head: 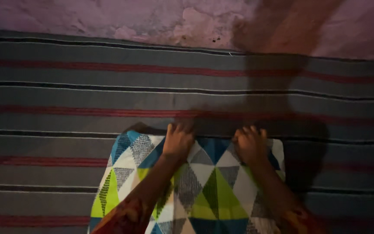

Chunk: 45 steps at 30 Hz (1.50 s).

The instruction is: The person puts a patterned pillowcase onto a pillow by hand, stretching the fabric and smoothing it down on a bed.

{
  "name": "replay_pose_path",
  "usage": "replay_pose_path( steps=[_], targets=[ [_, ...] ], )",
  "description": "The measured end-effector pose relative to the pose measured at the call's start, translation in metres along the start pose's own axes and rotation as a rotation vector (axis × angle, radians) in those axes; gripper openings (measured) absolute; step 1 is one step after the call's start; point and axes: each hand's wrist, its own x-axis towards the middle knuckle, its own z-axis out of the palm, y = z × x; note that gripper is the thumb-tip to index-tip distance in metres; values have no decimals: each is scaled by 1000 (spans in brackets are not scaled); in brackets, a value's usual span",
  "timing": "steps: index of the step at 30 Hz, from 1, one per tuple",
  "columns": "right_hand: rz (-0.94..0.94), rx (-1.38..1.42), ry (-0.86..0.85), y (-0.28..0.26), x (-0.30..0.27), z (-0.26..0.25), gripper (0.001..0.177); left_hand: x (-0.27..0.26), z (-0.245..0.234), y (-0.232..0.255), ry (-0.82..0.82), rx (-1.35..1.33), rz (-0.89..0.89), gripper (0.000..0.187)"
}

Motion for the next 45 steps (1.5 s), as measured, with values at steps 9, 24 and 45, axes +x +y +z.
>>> replay_pose_path(
  steps=[9,24,45],
  targets=[
    [158,249,422,-96,-190,-97,51,-186,-60,83,15,-146,1,53],
    [104,230,557,-91,-160,-124,56,-158,-126,79,-81,-131,-114,66],
    [246,141,-139,-102,-93,-73,62,-130,42,-209,28,-1056,-843,55]
  ],
)
